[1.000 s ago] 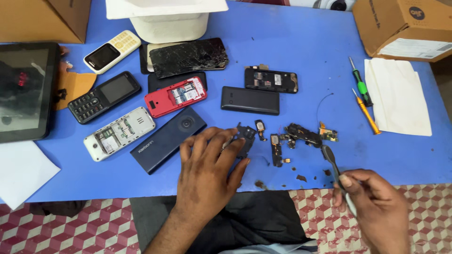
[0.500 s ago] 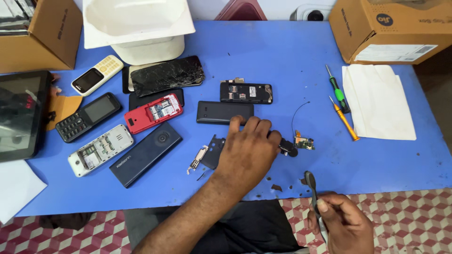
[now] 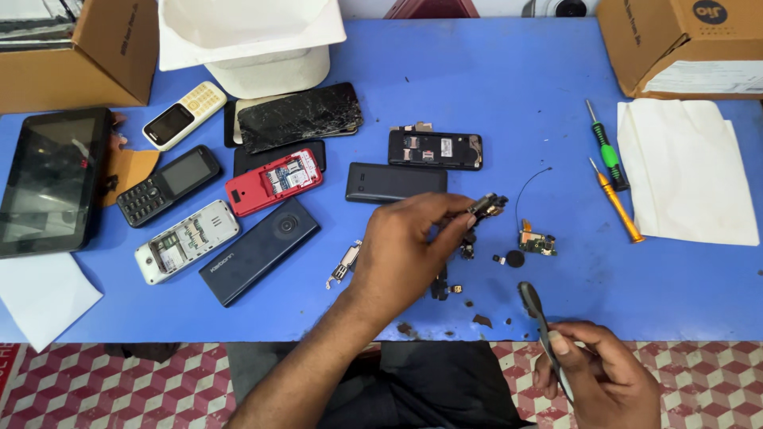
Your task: The person disassembles mobile phone components on a blue table. They use a screwdriver and a toothbrush to separate parts, then place the components into a white container.
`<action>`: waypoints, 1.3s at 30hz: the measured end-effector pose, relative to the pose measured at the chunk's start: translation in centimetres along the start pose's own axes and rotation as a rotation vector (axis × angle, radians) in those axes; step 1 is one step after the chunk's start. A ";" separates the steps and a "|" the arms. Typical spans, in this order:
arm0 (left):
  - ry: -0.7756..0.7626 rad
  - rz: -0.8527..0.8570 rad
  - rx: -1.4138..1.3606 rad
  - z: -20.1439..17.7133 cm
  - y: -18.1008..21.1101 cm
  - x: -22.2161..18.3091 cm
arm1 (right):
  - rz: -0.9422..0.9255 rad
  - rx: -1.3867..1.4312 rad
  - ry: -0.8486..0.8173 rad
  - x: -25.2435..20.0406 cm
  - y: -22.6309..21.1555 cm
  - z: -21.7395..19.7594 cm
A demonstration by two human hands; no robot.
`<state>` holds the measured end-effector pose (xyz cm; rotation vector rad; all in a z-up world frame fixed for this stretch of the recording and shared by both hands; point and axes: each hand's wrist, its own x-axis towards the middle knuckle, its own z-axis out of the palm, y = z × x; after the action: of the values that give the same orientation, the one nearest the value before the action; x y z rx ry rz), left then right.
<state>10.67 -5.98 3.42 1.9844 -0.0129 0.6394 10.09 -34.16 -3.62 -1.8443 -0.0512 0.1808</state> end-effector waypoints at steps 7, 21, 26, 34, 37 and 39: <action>-0.177 -0.359 -0.208 -0.5 1.3 -1.3 | -0.266 -0.148 0.091 -0.3 -2.0 0.0; -0.253 -0.256 -0.410 -0.8 0.6 -3.3 | -0.646 -0.515 -0.278 5.8 -10.7 4.1; -0.205 -0.330 -0.515 -0.8 -0.1 -3.7 | -0.602 -0.485 -0.339 7.3 -9.9 3.7; -0.184 -0.392 -0.535 -0.8 -1.0 -3.7 | -0.498 -0.529 -0.272 8.6 -10.2 4.6; -0.114 -0.361 -0.478 -0.7 -1.0 -4.2 | -0.504 -0.634 -0.246 9.0 -10.6 4.3; -0.054 -0.285 -0.427 -0.6 -1.0 -4.5 | -0.507 -0.706 -0.253 9.3 -11.0 4.3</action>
<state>6.85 -6.13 0.84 1.5523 0.0923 0.3606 19.23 -25.84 4.91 -2.4218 -0.8421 0.0341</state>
